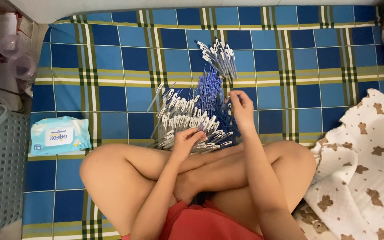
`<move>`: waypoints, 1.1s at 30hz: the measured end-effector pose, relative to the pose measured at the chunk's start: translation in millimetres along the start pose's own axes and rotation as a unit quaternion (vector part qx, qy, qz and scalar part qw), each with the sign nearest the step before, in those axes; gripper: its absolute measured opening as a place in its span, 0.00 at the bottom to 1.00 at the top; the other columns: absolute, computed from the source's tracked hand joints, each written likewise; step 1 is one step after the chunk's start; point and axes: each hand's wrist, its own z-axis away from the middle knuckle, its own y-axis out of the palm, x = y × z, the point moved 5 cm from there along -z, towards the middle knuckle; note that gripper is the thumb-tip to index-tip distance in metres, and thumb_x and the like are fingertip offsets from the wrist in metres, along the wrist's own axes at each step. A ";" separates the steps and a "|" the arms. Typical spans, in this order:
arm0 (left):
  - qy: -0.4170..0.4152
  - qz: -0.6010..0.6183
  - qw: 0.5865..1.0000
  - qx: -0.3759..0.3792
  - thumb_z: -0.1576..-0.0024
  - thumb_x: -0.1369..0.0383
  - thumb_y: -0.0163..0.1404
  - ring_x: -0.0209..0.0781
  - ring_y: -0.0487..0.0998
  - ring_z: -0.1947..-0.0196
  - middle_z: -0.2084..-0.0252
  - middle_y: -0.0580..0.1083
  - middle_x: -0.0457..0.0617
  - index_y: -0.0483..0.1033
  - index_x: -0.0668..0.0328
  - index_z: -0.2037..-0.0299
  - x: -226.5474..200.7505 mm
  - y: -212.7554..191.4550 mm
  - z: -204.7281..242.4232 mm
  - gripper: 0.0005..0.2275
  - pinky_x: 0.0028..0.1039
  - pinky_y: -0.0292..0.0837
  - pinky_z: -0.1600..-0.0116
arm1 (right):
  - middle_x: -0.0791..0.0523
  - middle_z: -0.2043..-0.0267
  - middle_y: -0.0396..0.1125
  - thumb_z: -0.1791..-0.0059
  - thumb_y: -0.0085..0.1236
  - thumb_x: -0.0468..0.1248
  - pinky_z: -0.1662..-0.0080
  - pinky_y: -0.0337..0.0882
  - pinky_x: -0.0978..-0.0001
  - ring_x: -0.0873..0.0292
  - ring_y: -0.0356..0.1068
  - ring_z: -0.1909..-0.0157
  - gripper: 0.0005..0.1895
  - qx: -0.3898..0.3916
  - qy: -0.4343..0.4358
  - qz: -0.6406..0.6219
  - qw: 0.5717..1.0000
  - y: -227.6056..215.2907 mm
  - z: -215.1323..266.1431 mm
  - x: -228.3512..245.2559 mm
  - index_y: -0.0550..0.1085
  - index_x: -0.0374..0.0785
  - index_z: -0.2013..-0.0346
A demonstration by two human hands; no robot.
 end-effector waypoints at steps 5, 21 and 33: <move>-0.182 0.149 0.971 -0.049 0.44 0.70 0.61 0.49 0.85 0.67 0.62 0.81 0.66 0.81 0.70 0.57 -0.3 9.1 -6.5 0.10 0.32 0.85 0.61 | 0.57 0.72 0.74 0.42 0.52 0.44 0.69 0.67 0.69 0.62 0.67 0.75 0.12 0.044 0.009 0.141 0.989 0.4 -4.4 -12.1 0.80 0.43 0.58; -0.279 0.435 0.852 -0.080 0.43 0.72 0.62 0.47 0.83 0.53 0.51 0.80 0.61 0.80 0.70 0.51 14.2 47.5 -35.2 0.13 0.33 0.83 0.47 | 0.51 0.69 0.75 0.41 0.47 0.38 0.66 0.70 0.60 0.54 0.72 0.69 0.14 0.108 0.019 0.225 0.968 9.1 -2.7 -14.1 0.78 0.35 0.49; -0.242 0.283 0.927 -0.032 0.44 0.64 0.63 0.49 0.83 0.53 0.52 0.81 0.56 0.79 0.62 0.48 -23.3 58.4 2.3 0.17 0.41 0.82 0.46 | 0.54 0.65 0.78 0.44 0.50 0.46 0.52 0.74 0.46 0.42 0.76 0.54 0.15 0.139 0.025 0.340 0.930 8.5 -9.5 -34.1 0.78 0.45 0.48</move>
